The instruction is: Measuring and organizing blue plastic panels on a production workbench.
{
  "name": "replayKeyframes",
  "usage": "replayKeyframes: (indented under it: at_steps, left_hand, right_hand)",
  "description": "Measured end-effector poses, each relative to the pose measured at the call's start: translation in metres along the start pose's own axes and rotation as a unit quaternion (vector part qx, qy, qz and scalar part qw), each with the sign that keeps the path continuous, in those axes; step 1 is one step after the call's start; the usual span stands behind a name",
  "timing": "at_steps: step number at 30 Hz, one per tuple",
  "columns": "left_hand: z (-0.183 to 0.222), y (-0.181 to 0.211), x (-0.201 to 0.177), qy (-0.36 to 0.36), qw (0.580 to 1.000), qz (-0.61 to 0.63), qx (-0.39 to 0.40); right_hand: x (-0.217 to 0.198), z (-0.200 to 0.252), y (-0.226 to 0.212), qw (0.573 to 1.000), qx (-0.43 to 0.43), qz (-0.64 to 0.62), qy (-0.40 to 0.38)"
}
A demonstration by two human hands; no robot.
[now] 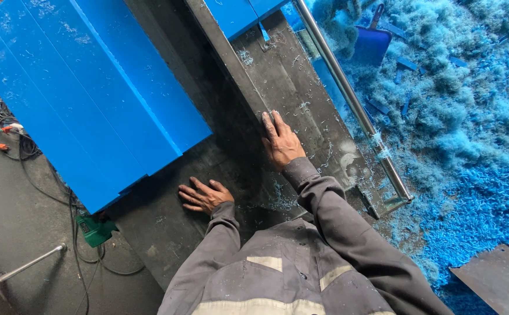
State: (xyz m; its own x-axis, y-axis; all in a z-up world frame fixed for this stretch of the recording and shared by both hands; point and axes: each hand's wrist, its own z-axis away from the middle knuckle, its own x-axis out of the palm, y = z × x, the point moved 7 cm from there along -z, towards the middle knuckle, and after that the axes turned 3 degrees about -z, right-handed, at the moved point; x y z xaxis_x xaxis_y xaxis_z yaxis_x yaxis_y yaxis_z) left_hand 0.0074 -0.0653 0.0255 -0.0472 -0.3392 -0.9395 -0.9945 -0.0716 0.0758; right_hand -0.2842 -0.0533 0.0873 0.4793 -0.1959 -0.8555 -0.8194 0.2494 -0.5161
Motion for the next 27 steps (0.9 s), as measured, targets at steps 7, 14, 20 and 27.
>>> replayKeyframes:
  at_steps: [7, 14, 20, 27]
  left_hand:
    - [-0.001, 0.001, 0.002, -0.002, 1.0, 0.003, -0.004]
    - [0.001, -0.002, 0.005, -0.015, 1.0, 0.001, -0.011]
    - [-0.001, 0.001, 0.002, -0.007, 1.0, 0.0, -0.007]
    - [-0.002, 0.002, -0.002, -0.007, 1.0, 0.004, -0.004]
  right_hand:
    - [0.002, -0.001, 0.004, 1.0, 0.007, -0.003, -0.005]
    - [0.007, 0.0, 0.005, 1.0, 0.017, 0.002, -0.016]
    - [0.004, 0.0, 0.004, 1.0, 0.02, 0.0, -0.013]
    - [0.009, 0.001, 0.007, 1.0, 0.004, 0.004, 0.001]
